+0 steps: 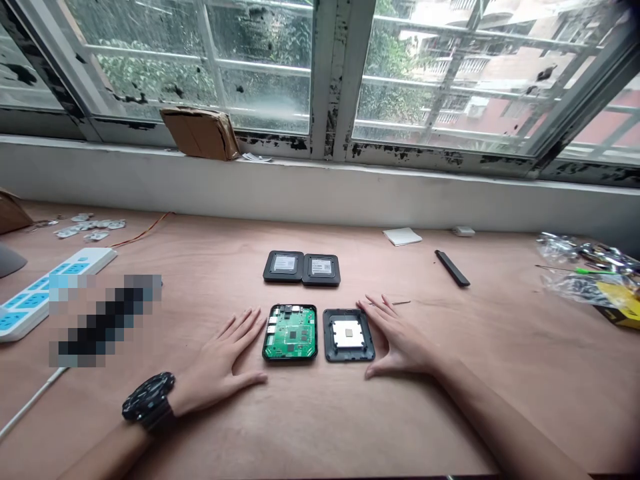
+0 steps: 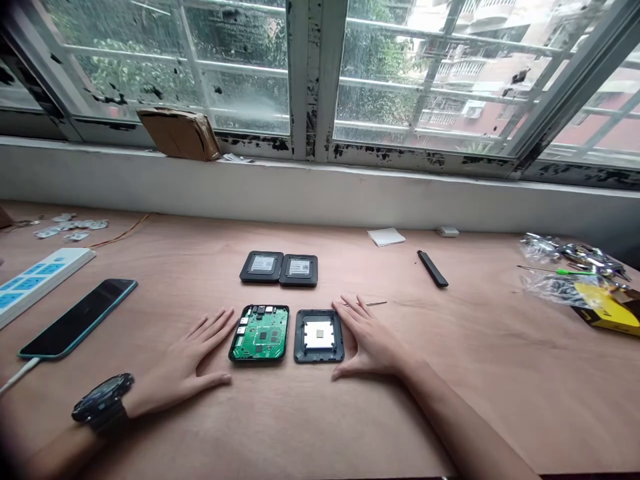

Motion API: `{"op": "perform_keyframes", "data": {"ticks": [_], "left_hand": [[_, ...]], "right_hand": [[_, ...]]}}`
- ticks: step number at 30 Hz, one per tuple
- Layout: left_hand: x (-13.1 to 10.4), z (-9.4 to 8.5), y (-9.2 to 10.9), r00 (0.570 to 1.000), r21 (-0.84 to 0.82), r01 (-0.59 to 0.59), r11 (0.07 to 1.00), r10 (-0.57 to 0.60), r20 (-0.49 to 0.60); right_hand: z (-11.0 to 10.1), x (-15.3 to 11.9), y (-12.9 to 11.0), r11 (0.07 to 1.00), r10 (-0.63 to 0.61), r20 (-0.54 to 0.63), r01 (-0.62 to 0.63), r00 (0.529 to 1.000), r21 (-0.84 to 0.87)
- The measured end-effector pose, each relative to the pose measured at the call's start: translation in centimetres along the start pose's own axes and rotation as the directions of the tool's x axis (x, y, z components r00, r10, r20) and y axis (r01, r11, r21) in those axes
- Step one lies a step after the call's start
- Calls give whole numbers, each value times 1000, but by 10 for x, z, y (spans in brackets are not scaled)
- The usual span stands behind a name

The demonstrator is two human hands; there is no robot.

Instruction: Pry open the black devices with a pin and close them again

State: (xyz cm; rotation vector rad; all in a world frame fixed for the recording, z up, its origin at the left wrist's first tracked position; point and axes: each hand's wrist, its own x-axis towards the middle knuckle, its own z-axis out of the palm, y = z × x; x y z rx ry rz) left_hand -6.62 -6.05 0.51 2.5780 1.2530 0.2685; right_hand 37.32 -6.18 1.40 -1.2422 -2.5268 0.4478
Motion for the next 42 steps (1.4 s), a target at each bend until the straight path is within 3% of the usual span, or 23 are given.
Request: {"op": "perform_keyframes", "data": {"ticks": [6, 11, 15, 17, 19, 22, 26, 29, 35, 42], "left_hand": [[24, -18, -15, 995, -171, 86, 982, -77, 56], [58, -18, -3, 994, -253, -29, 967, 54, 91], [78, -7, 19, 985, -272, -108, 956, 141, 104], [81, -4, 24, 983, -273, -137, 952, 165, 84], [80, -5, 22, 986, -283, -147, 948, 165, 39], [76, -9, 8, 992, -305, -125, 944, 118, -44], [76, -12, -13, 992, -401, -81, 912, 34, -123], [79, -7, -19, 989, -454, -59, 889, -11, -150], [76, 5, -19, 969, -363, -144, 921, 57, -241], [75, 5, -19, 964, -325, -165, 931, 82, -254]], "right_hand": [[-1, 1, -9, 999, 12, -86, -8, 996, 43], [-6, -8, 1, 975, 101, -176, -62, 979, 215], [-6, -7, 6, 840, 219, -285, -32, 933, 541], [-8, 1, -2, 740, 264, -316, 18, 911, 672], [-13, 14, -15, 698, 268, -322, 48, 908, 715], [-18, 39, -41, 775, 168, -288, 54, 943, 629], [-13, 69, -76, 944, 16, -151, 35, 988, 328], [-1, 83, -93, 989, -45, -65, 53, 997, 139], [18, 88, -98, 998, -61, 8, 61, 998, -7], [26, 88, -94, 998, -50, 76, 52, 996, -26]]}}
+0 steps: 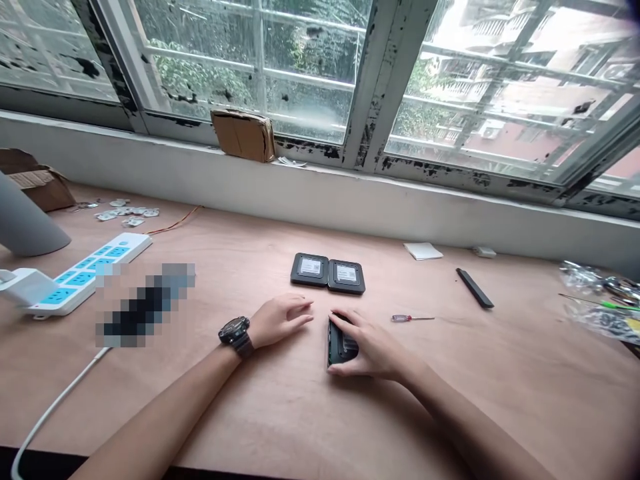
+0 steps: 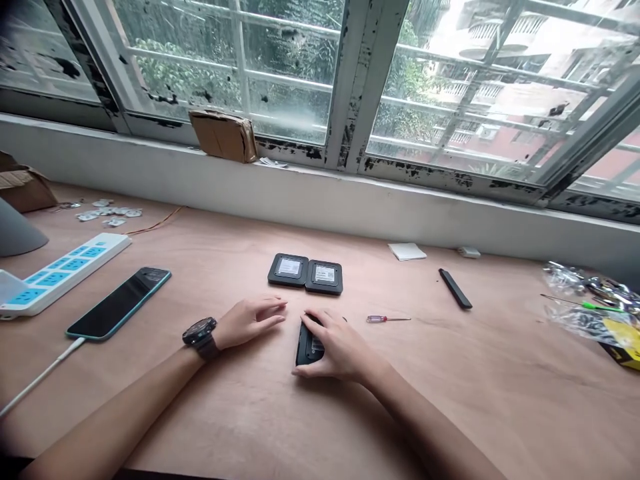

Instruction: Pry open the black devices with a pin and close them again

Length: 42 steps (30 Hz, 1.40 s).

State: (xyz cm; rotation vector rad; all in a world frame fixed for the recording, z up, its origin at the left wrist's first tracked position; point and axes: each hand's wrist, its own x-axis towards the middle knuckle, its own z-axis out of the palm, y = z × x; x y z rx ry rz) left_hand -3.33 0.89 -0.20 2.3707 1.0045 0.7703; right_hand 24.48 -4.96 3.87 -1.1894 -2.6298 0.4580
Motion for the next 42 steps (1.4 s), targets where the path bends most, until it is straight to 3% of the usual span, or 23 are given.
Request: {"op": "perform_keyframes", "data": {"ticks": [35, 40, 42], "left_hand": [[0, 0, -1, 1000, 9, -25, 1000, 24, 15], [2, -5, 3, 998, 99, -55, 994, 55, -5], [1, -6, 13, 992, 187, -116, 975, 124, -29]], "right_hand": [[-1, -2, -4, 986, -40, -63, 29, 997, -166], [-10, -21, 13, 984, -80, -108, 61, 991, -168], [-11, -36, 25, 982, -98, -124, 75, 987, -174]]}}
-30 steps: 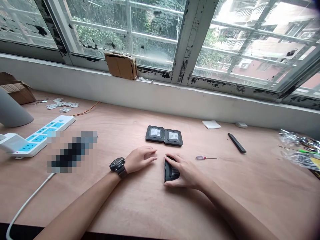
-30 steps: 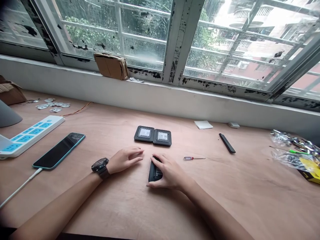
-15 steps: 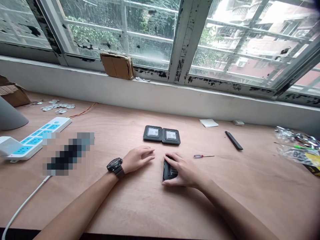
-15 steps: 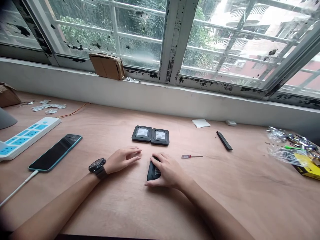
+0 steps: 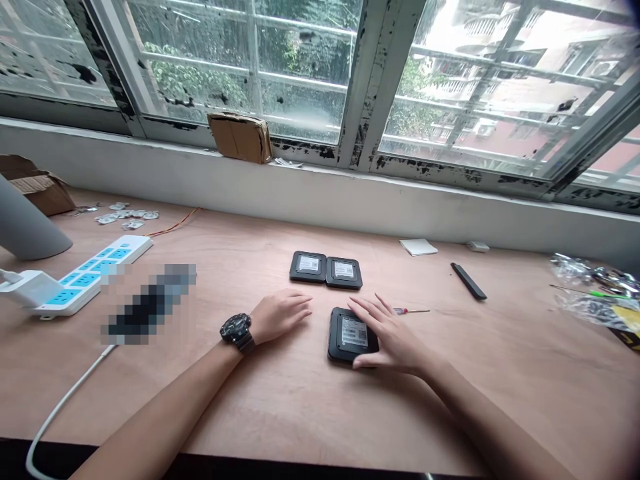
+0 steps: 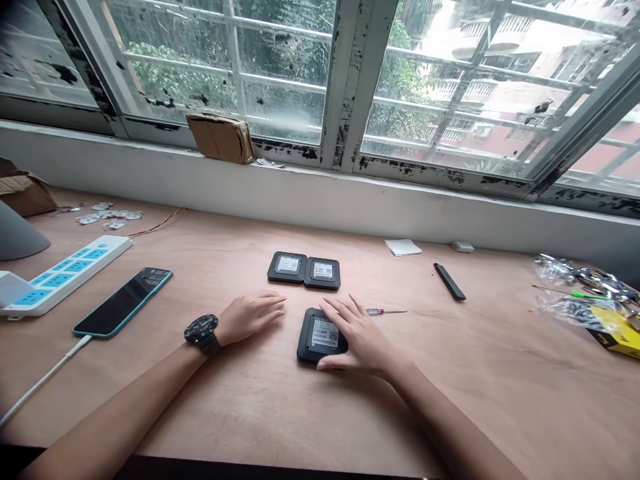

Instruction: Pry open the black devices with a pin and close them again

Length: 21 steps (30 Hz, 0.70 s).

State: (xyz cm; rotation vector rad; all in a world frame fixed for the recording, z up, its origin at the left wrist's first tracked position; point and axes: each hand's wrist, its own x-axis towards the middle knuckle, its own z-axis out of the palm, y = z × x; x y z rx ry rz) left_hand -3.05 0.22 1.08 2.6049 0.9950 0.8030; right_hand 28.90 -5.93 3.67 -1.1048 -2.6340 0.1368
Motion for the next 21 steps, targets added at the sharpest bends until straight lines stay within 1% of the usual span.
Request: {"op": "perform_keyframes", "data": {"ticks": [2, 3, 5, 6, 7, 8, 9, 11, 14, 17, 19, 21], "left_hand": [[-2, 1, 17, 990, 89, -133, 987, 136, -30], [-4, 3, 28, 974, 125, -220, 967, 225, -31], [-9, 13, 51, 915, 160, -397, 904, 404, -9], [-11, 19, 61, 880, 167, -471, 866, 473, 32], [-14, 25, 70, 853, 169, -520, 837, 518, 58], [-16, 30, 76, 836, 169, -548, 820, 542, 79], [-18, 35, 81, 830, 165, -557, 814, 549, 98], [-20, 40, 85, 839, 143, -544, 827, 529, 130], [-21, 39, 85, 873, 60, -474, 879, 459, 166], [-22, 38, 84, 905, -15, -391, 920, 388, 174], [-22, 39, 84, 901, 10, -405, 914, 397, 176], [-23, 42, 84, 885, 78, -447, 891, 428, 181]], "right_hand": [[4, -18, 9, 1000, -14, -5, 14, 1000, -22], [7, -26, 11, 999, -11, -5, 11, 1000, -31], [14, -39, 13, 1000, 5, -4, -5, 1000, -28], [17, -42, 12, 1000, 12, 1, -12, 1000, -14], [19, -45, 11, 1000, 15, 9, -15, 1000, 8], [20, -46, 9, 999, 15, 21, -16, 1000, 34], [20, -46, 7, 998, 16, 37, -18, 999, 59], [20, -44, 5, 995, 16, 74, -23, 997, 97], [17, -41, 4, 994, 18, 107, -29, 994, 104], [15, -39, 3, 997, 8, 112, -17, 994, 79], [15, -39, 2, 998, 7, 129, -15, 992, 64], [15, -38, 1, 998, 9, 152, -19, 988, 61]]}}
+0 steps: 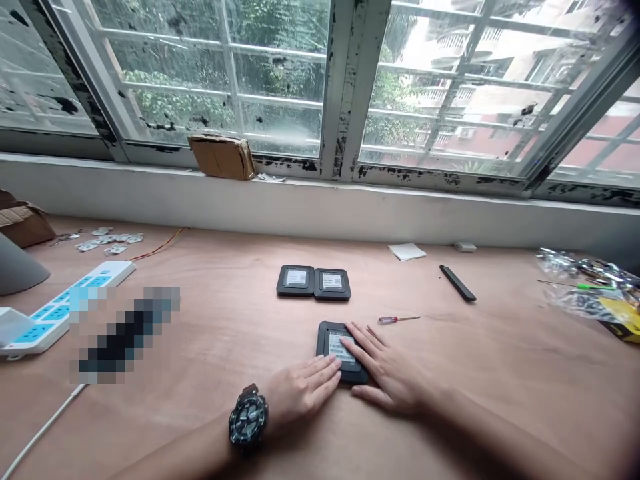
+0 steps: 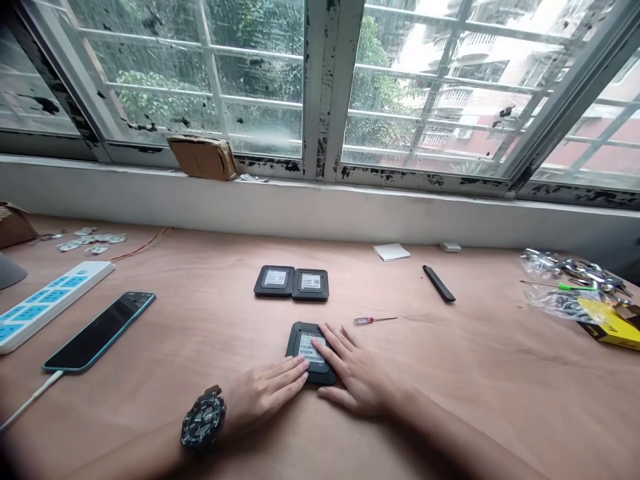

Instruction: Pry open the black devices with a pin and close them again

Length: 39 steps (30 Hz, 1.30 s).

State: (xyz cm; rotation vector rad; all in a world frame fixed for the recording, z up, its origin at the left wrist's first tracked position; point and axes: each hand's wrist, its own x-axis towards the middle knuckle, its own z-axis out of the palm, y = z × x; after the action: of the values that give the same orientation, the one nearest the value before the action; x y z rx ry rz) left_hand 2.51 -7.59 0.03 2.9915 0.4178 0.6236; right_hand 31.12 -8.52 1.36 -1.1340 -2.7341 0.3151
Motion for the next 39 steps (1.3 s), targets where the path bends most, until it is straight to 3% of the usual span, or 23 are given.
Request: {"op": "perform_keyframes", "data": {"ticks": [5, 9, 11, 13, 15, 20, 23, 26, 29, 33, 39], "left_hand": [[0, 2, -4, 1000, 57, -21, 998, 21, -1], [-6, -7, -18, 998, -8, -36, 999, 36, -41], [-9, -12, -28, 999, -7, 4, 1000, -4, -53], [-11, -16, -36, 997, 17, 54, 998, -53, -60], [-10, -17, -44, 996, 48, 74, 996, -71, -57], [-1, -17, -56, 992, 128, 116, 985, -109, -63], [-3, -14, -60, 961, 119, 276, 954, -270, -65], [-10, -7, -60, 906, 87, 423, 902, -421, -38], [-15, -3, -58, 899, 90, 435, 896, -438, 21], [-12, -6, -50, 892, 46, 451, 891, -451, -11], [2, -5, -32, 904, -132, 408, 903, -420, -78]], "right_hand": [[-1, 0, 2, 1000, -9, 9, 9, 1000, -10], [-4, -4, 20, 997, -74, -90, 70, 993, -44], [-5, -8, 37, 999, 4, -231, -16, 973, -50], [-6, -14, 55, 981, 150, -374, -186, 915, -62], [-8, -20, 71, 945, 248, -431, -314, 867, -89], [-13, -23, 83, 930, 280, -412, -352, 867, -107], [-15, -16, 71, 933, 296, -520, -358, 801, -20], [-16, -7, 57, 910, 414, -574, -347, 706, 229], [-15, 3, 45, 844, 521, -565, -284, 640, 456], [-12, 27, 33, 749, 562, -549, -100, 619, 654], [-11, 68, 15, 627, 566, -523, 79, 637, 775]]}}
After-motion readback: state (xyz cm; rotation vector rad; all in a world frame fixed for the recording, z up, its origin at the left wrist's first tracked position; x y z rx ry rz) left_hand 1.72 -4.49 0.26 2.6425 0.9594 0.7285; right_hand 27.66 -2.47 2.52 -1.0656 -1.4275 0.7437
